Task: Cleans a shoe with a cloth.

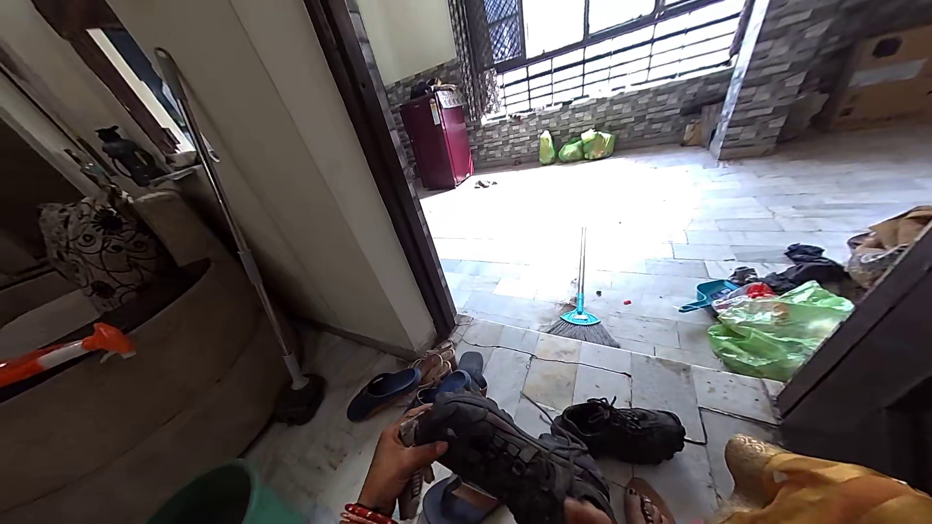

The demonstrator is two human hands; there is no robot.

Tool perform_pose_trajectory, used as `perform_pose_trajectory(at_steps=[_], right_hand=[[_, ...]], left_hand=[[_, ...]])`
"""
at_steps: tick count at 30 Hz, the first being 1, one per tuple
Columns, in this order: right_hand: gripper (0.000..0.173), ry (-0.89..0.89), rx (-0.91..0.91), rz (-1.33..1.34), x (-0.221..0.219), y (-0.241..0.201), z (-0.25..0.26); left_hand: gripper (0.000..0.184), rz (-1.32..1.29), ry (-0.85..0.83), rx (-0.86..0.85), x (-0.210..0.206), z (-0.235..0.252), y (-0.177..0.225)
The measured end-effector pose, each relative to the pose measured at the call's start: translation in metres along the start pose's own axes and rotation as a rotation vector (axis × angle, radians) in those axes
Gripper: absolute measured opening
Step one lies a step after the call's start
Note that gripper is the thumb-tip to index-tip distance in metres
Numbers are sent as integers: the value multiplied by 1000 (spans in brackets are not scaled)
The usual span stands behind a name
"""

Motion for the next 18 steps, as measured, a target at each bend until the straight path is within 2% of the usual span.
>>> perform_pose_trajectory(at_steps=[1, 3, 7, 10, 13, 14, 18], right_hand=[[32, -64, -39, 166, -4, 4, 4], [20, 20, -69, 270, 3, 11, 14], [25, 256, -81, 257, 36, 24, 25], [18, 389, -61, 153, 51, 20, 27], [16, 442, -17, 56, 62, 10, 30], [15, 454, -4, 41, 64, 8, 30], [11, 468, 5, 8, 65, 10, 29]], left_hand=[[65, 60, 24, -2, -1, 0, -1], [67, 282, 67, -32, -2, 3, -4], [38, 679, 248, -118, 7, 1, 12], [33, 947, 356, -29, 2, -5, 24], [35, 1087, 164, 129, -22, -1, 12], [42, 1106, 91, 156, -32, -1, 6], [39, 1160, 10, 98, -69, -2, -3]])
Point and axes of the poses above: each hand's wrist, its own z-axis towards the middle knuckle, its own x-axis out of the back of the hand, y = z × x, the point moved 10 cm from there along z, towards the middle knuckle, and after that the axes turned 6 degrees about y, right-handed, at the moved point
